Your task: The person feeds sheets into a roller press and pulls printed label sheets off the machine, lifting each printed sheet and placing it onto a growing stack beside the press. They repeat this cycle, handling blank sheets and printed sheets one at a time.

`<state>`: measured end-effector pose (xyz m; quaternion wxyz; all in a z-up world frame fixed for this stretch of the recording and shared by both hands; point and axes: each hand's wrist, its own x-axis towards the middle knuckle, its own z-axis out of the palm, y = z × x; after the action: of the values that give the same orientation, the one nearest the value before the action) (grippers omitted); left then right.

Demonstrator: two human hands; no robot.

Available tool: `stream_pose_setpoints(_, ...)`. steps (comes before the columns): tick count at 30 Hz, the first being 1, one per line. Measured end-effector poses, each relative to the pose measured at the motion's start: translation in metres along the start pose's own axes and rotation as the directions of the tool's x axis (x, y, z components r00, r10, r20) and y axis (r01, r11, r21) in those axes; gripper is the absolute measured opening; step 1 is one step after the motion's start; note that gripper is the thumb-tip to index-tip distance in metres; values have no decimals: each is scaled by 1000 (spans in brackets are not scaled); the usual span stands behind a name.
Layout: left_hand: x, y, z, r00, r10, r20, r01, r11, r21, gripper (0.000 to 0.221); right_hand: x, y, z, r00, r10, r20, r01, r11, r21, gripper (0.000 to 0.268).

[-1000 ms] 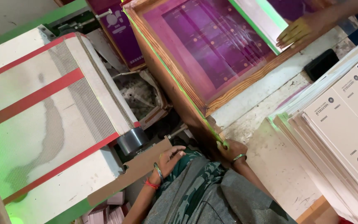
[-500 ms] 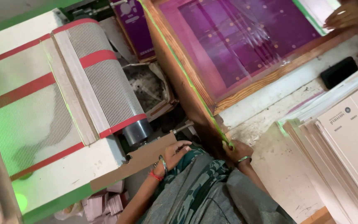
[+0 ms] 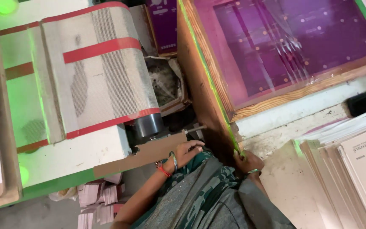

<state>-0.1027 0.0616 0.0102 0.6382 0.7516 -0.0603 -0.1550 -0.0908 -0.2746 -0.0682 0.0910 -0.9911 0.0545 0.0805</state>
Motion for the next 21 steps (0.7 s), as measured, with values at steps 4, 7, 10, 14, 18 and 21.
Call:
stream_pose_setpoints(4, 4, -21, 5, 999, -16, 43, 19, 996, -87, 34, -3, -2, -3, 1000, -5, 20, 5, 1000, -20, 49)
stream_pose_setpoints(7, 8, -21, 5, 998, -23, 66, 31, 992, -119, 34, -5, -2, -2, 1000, -5, -9, 5, 1000, -8, 48)
stream_pose_setpoints(10, 9, -13, 5, 997, -27, 67, 35, 992, -124, 33, -7, -5, -10, 999, -12, -48, 14, 999, 51, 46)
stream_pose_setpoints(14, 14, -16, 9, 998, -24, 63, 32, 990, -138, 33, 15, 13, -9, 971, 0, -240, 100, 909, 404, 33)
stream_pose_setpoints(18, 17, -12, 10, 996, -23, 84, 37, 986, -164, 34, 99, 24, -25, 953, 301, 27, -122, 301, 946, 21)
stream_pose_setpoints(21, 15, -12, 13, 997, -36, 61, 46, 984, -172, 35, 170, 17, -62, 896, 393, 206, -292, 173, 940, 18)
